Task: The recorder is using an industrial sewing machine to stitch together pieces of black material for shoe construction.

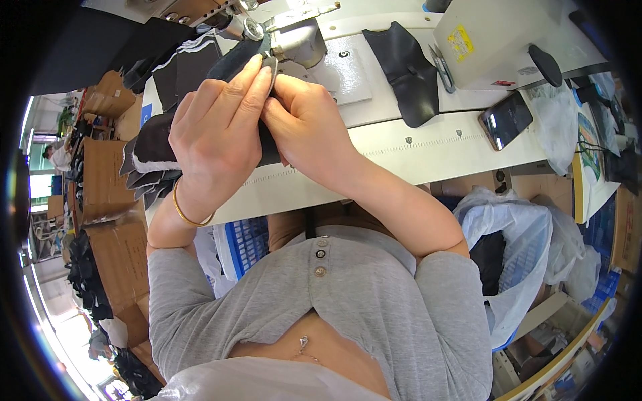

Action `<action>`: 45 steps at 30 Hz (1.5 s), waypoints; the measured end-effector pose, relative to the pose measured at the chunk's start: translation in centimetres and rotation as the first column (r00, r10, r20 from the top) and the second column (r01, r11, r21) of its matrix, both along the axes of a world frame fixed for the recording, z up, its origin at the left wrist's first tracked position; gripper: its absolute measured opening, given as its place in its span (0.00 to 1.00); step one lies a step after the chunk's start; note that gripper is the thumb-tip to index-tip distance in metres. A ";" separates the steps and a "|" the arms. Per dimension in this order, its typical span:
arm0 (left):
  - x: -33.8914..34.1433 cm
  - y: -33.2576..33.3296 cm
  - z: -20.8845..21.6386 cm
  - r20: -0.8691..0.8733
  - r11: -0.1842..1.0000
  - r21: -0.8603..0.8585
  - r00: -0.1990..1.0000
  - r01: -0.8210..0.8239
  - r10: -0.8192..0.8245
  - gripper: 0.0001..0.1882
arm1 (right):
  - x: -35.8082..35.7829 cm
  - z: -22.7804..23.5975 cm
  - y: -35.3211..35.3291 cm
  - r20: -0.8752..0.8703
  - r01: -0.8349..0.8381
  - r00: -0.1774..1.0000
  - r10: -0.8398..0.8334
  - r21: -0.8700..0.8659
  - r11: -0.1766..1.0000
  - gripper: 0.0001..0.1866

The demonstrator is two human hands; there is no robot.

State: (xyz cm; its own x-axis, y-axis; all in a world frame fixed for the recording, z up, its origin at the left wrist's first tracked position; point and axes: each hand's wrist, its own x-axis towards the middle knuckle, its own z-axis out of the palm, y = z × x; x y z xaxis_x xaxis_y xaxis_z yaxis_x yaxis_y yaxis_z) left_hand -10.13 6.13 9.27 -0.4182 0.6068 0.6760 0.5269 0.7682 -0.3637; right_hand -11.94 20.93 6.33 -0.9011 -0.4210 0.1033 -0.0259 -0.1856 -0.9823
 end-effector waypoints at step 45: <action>-3.0 0.3 -1.6 -0.151 0.962 0.255 0.978 -0.099 0.141 0.12 | -1.2 -0.4 -0.1 -0.121 0.133 0.984 -0.129 0.031 0.991 0.10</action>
State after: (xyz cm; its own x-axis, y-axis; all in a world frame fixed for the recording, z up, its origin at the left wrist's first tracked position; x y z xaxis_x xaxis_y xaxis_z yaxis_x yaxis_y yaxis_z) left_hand -13.17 6.42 7.64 -0.3467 0.3659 0.8637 0.3733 0.8985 -0.2308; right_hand -13.13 20.86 5.95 -0.9312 -0.3059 0.1982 -0.1639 -0.1343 -0.9773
